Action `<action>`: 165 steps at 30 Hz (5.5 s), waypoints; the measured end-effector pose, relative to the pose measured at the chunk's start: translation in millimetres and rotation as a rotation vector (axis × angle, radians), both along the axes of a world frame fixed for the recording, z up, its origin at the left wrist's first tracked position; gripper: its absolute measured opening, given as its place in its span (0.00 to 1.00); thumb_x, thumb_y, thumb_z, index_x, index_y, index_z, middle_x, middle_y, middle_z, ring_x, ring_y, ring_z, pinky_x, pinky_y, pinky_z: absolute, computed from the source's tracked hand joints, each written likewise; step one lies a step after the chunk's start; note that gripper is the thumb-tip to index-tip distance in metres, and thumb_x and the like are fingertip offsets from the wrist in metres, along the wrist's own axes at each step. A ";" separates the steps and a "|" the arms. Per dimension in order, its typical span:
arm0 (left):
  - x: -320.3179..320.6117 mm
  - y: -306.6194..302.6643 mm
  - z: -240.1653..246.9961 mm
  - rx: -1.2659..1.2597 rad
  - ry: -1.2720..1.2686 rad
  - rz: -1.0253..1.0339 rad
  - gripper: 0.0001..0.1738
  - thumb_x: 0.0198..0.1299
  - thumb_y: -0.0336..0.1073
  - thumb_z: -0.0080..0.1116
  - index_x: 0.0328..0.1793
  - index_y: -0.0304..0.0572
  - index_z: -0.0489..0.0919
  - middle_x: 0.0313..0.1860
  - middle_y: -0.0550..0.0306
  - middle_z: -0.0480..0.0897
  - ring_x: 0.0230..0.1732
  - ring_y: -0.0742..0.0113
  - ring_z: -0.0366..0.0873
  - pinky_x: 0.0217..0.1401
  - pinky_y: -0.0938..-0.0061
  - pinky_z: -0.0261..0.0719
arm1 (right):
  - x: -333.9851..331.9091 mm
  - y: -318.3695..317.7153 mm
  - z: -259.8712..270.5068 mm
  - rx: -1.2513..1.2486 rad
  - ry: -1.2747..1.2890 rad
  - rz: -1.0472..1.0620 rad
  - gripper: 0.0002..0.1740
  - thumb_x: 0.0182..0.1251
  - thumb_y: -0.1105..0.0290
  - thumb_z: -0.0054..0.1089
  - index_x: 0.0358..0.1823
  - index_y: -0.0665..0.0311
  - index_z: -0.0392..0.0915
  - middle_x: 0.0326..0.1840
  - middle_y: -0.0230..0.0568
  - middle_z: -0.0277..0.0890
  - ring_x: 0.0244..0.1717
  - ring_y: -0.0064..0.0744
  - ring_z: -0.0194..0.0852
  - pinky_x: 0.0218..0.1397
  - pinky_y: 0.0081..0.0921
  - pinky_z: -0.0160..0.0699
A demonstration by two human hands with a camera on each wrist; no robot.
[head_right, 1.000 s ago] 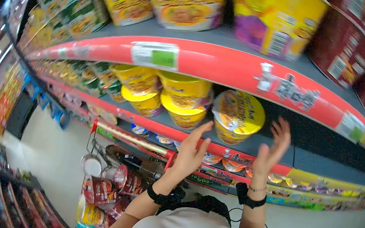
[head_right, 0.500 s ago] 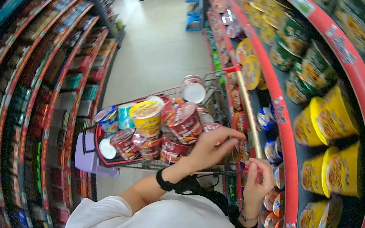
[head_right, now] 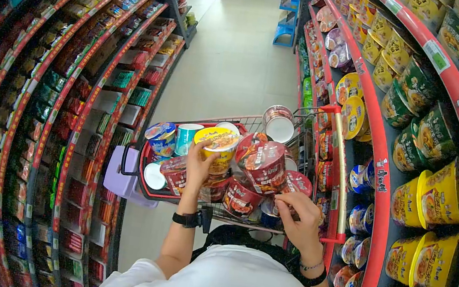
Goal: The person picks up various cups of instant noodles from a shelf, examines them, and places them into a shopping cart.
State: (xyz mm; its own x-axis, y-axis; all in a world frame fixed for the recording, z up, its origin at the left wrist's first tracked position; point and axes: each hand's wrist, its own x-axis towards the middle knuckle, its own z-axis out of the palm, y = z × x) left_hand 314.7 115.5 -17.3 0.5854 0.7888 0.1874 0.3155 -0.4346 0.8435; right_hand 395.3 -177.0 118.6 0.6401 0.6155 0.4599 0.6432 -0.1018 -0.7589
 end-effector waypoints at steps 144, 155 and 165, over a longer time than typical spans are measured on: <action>51.9 -226.9 87.9 0.106 -0.430 -0.552 0.22 0.55 0.27 0.64 0.56 0.41 0.75 0.61 0.46 0.71 0.67 0.46 0.64 0.71 0.57 0.58 | -39.5 -91.7 -42.5 0.331 0.152 -0.452 0.14 0.71 0.76 0.52 0.56 0.69 0.70 0.60 0.44 0.64 0.53 0.29 0.68 0.56 0.24 0.72; 24.8 -105.8 27.3 -0.192 -0.115 -0.303 0.34 0.57 0.46 0.68 0.68 0.44 0.71 0.67 0.41 0.71 0.69 0.48 0.68 0.68 0.59 0.65 | -36.6 -51.6 -37.5 0.091 0.222 -0.176 0.13 0.67 0.74 0.58 0.51 0.66 0.75 0.54 0.44 0.71 0.48 0.34 0.74 0.50 0.29 0.76; 17.3 -109.2 67.2 0.012 -0.132 -0.411 0.25 0.56 0.37 0.69 0.60 0.42 0.78 0.63 0.45 0.75 0.65 0.49 0.71 0.63 0.63 0.71 | -19.7 -54.6 -35.2 0.024 0.251 -0.266 0.14 0.68 0.72 0.58 0.53 0.66 0.75 0.55 0.43 0.72 0.51 0.37 0.74 0.52 0.30 0.76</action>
